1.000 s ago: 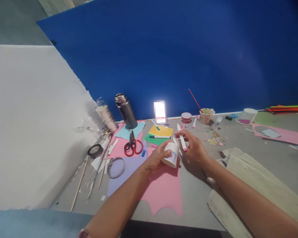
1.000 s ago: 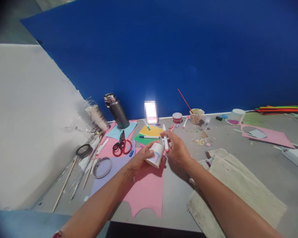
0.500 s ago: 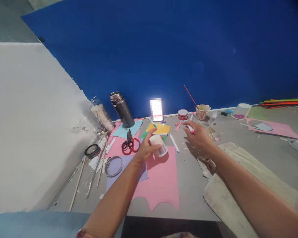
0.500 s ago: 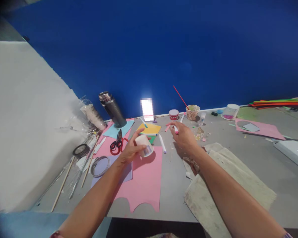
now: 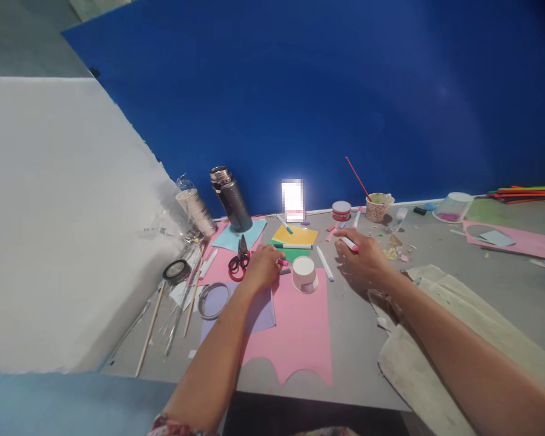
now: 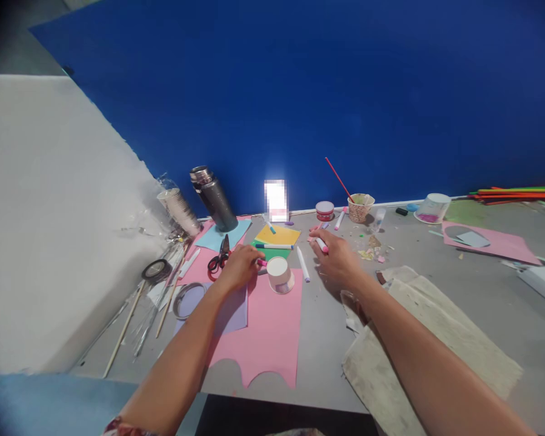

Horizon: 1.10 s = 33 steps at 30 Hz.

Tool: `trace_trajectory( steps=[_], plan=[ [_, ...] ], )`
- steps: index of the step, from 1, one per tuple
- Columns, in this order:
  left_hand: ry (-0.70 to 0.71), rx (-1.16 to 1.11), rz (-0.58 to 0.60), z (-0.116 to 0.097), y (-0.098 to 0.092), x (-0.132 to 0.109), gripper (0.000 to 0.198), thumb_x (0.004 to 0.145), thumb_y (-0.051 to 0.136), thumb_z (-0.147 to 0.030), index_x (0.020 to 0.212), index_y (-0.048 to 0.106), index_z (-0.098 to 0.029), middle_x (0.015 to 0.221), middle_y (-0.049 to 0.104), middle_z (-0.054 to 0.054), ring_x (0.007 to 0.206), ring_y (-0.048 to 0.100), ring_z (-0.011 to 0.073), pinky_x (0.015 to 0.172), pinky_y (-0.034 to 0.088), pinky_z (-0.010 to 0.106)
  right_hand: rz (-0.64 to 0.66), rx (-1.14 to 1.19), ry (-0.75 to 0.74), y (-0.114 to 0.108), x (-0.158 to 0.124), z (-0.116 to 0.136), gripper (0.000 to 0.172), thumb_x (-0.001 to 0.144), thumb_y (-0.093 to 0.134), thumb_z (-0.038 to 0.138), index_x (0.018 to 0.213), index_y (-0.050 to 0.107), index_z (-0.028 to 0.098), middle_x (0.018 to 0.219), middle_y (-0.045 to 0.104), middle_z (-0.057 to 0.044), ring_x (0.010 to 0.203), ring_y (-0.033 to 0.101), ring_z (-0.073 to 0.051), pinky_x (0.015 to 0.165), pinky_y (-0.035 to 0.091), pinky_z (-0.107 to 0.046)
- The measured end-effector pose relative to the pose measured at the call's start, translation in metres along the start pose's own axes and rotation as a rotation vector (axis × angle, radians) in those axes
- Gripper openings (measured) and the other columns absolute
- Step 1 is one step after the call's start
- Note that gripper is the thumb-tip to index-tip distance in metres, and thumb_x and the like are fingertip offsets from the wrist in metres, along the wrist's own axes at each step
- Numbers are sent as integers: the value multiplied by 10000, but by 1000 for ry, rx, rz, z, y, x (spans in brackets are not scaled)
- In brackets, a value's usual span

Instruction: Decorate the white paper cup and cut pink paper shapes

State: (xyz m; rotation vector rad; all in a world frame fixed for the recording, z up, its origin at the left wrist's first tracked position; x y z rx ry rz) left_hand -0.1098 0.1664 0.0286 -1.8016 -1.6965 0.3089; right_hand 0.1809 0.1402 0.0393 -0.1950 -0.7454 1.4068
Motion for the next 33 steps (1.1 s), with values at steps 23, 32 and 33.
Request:
trace_trajectory(
  steps=[23,32,33],
  plan=[
    [115,-441,4,-65,16,-27,212,897,761,-410,935,768,-201,933,747,60,868,655,197,800,506,308,31,1006,127,15,-13,34,375,820,834,525,893,731,173,701,742,-33,546,603,-113,498,463,-230],
    [188,-316,-18,-70,16,-35,192,888,756,-409,919,815,-229,888,749,58,830,660,217,777,521,326,103,952,133,28,-21,43,423,821,803,576,842,757,156,706,764,-83,550,616,-139,526,480,-264],
    [197,-302,-19,-71,15,-33,197,893,749,-413,912,814,-228,883,751,58,827,660,219,783,520,328,105,955,134,29,-20,43,427,815,804,582,845,757,158,713,765,-86,553,617,-143,526,479,-268]
  ],
)
Point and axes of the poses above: each hand's wrist, its own x-axis towards the middle knuckle, its own y-axis out of the palm, z = x × y, the point moved 2 cm from there along x, towards the middle knuckle
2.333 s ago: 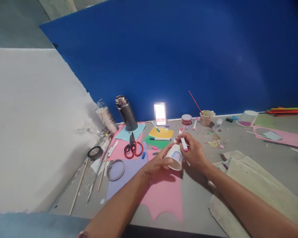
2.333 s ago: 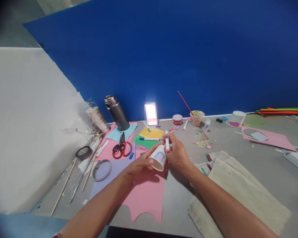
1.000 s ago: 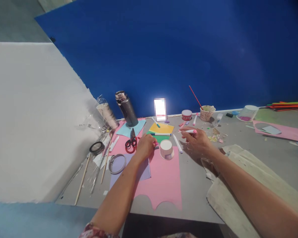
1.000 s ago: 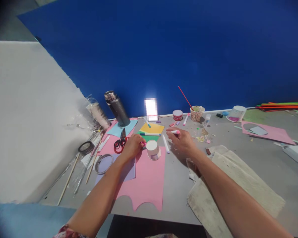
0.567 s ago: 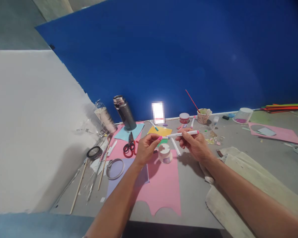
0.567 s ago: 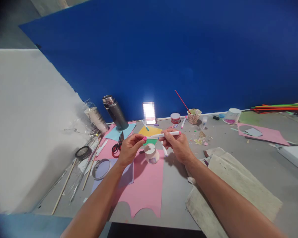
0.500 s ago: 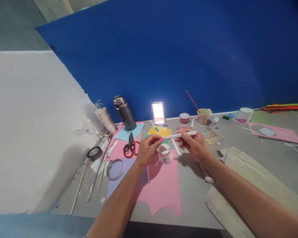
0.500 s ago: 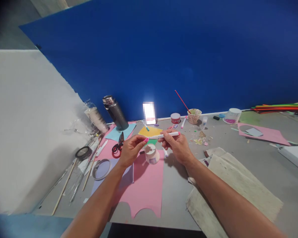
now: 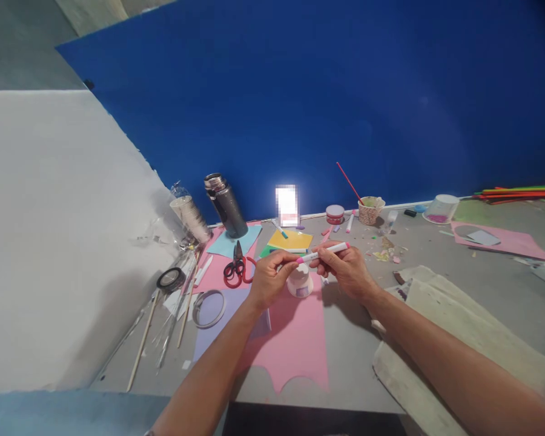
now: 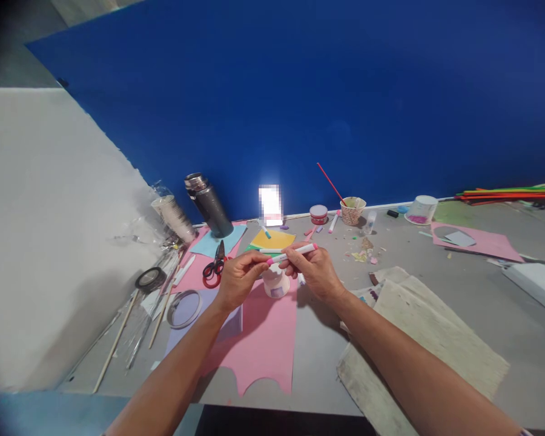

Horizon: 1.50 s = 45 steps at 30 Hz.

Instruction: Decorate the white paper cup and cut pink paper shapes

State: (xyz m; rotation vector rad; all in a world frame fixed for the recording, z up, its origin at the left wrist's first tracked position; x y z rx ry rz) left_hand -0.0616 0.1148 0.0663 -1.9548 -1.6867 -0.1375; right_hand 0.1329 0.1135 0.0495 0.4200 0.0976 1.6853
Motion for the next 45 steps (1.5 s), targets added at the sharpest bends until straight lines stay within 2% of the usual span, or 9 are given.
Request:
trace_trajectory(
  steps=[3,5,9,14,19,23,29,36,45],
  plan=[
    [3,53,35,3,-6,16,228,930,689,-421,979,804,-231,992,771,74,930,675,250,872,518,360,-54,-84,-36,-7,5,2,417,839,764,582,920,752,173,729,755,-75,558,610,-158,523,473,-283],
    [2,118,32,13,-13,33,246,920,675,-396,1080,784,-244,1123,754,90,1051,653,285,958,501,405,-130,-368,-83,-18,10,5,356,930,667,521,1012,750,185,825,767,-81,604,625,-172,578,501,-306],
    [-16,254,81,48,-16,63,127,673,833,-231,704,712,-249,841,680,89,992,608,319,1034,442,457,-51,-1159,-75,-40,15,2,309,896,625,139,1163,754,225,1161,753,-122,952,691,-255,837,515,-373],
    [-32,370,145,76,-5,72,317,674,802,-245,534,517,-252,655,522,45,846,548,275,947,441,412,57,-1250,-7,-50,14,-10,315,677,633,-64,792,771,196,908,716,-142,972,666,-324,791,476,-377],
    [-24,459,146,60,-7,77,165,819,667,-258,706,548,-249,729,549,44,831,531,266,876,415,383,-2,-1090,-33,-45,19,-10,312,846,593,79,1073,775,190,977,717,-124,953,658,-265,812,485,-358],
    [16,459,253,24,2,74,54,912,581,-247,885,627,-250,797,625,27,770,550,232,780,408,339,-14,-764,-12,-38,23,-9,494,913,656,384,1366,641,189,785,674,-2,614,578,-155,587,469,-282],
    [144,314,445,-22,20,65,195,988,576,-374,952,699,-227,829,682,25,737,586,198,680,411,300,-121,127,13,-28,16,3,448,751,845,582,965,735,204,605,562,53,481,387,-71,466,303,-227],
    [75,370,509,-33,13,58,309,971,597,-357,696,550,-225,653,583,-6,583,478,162,596,327,298,-82,255,110,-18,12,7,459,686,916,534,931,756,180,602,587,46,481,388,-61,468,294,-220],
    [83,324,403,-42,1,52,198,973,553,-333,891,692,-217,754,657,4,680,563,165,678,420,293,-99,237,128,-18,9,15,470,665,920,540,949,791,187,687,676,-3,528,459,-77,478,337,-225]
  ],
)
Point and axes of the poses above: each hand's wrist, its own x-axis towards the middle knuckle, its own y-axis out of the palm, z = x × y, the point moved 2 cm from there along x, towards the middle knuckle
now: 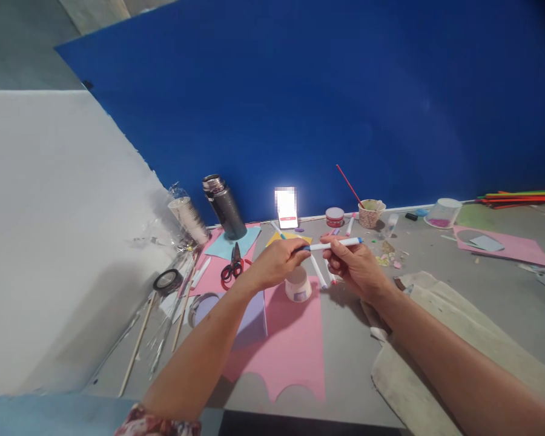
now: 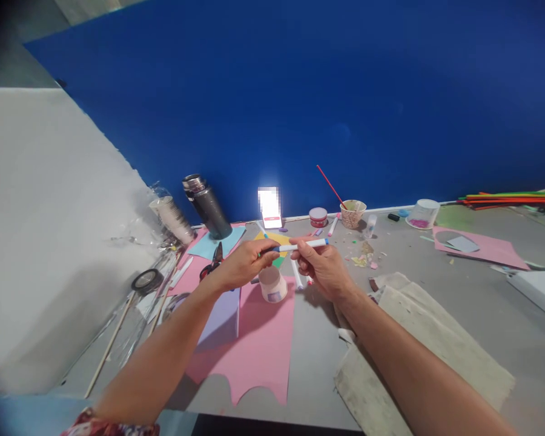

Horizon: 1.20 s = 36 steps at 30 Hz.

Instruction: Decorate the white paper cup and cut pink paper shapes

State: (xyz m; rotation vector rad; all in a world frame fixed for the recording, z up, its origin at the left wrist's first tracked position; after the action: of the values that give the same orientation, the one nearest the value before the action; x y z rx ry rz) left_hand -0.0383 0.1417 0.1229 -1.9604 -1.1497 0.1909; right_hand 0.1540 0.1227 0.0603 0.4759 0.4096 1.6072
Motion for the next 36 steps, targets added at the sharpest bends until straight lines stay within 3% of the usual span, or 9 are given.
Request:
trace_trajectory(
  steps=[3,5,8,12,18,21,28,32,36],
  plan=[
    [-193,-19,-172,31,-20,2,300,984,509,-384,1118,709,-205,791,692,13,721,627,170,695,472,281,-84,-134,-83,-8,5,-1,429,720,871,529,964,791,185,704,693,-11,518,456,-79,479,354,-231],
    [-433,78,-301,62,-39,7,287,970,489,-360,991,716,-186,768,694,18,682,626,157,646,463,260,-133,-341,-142,-15,9,-3,389,767,827,499,1001,803,189,740,726,-30,526,493,-100,490,385,-250],
    [-569,128,-294,101,-53,22,217,920,538,-296,898,702,-156,753,716,50,633,638,169,593,443,268,-113,-695,-226,-23,15,-9,310,826,762,404,1068,820,220,947,801,-72,721,680,-193,627,519,-306],
    [-671,194,-257,130,-33,50,143,848,677,-303,838,704,-163,775,750,88,785,713,244,712,483,302,77,-1086,-382,-26,24,-27,362,915,621,260,1241,776,244,1230,780,-90,1119,709,-290,956,543,-409],
    [-824,187,-319,147,13,84,664,759,844,-247,1338,573,-70,1320,666,285,1279,622,380,969,484,393,260,-1282,-401,-19,35,-59,262,945,590,182,1105,797,184,1012,793,-137,989,665,-294,909,499,-410],
    [-888,96,-334,153,16,89,628,843,818,-264,1385,557,-84,1368,625,245,1260,624,343,1007,515,441,319,-1287,-388,-15,37,-64,160,933,632,195,955,791,186,924,780,-118,940,648,-277,886,477,-385],
    [-931,-303,-371,142,-13,62,423,987,674,-388,1341,615,-165,1341,633,127,1142,663,262,950,586,474,192,-1149,-368,-20,36,-53,170,896,618,213,952,777,195,965,776,-101,938,651,-254,896,464,-384],
    [-787,-523,-391,108,-37,13,254,972,667,-288,1142,686,-99,1019,695,109,873,682,172,776,590,309,80,-987,-303,-19,33,-41,224,913,583,306,884,773,192,849,755,-68,776,645,-215,744,471,-343],
    [-552,-708,-278,57,-30,-26,185,870,720,-264,1001,713,-134,773,627,24,642,574,109,571,471,229,82,-778,-205,-7,24,-27,370,909,621,494,1031,771,179,713,676,-18,533,498,-133,525,387,-286]
  ],
)
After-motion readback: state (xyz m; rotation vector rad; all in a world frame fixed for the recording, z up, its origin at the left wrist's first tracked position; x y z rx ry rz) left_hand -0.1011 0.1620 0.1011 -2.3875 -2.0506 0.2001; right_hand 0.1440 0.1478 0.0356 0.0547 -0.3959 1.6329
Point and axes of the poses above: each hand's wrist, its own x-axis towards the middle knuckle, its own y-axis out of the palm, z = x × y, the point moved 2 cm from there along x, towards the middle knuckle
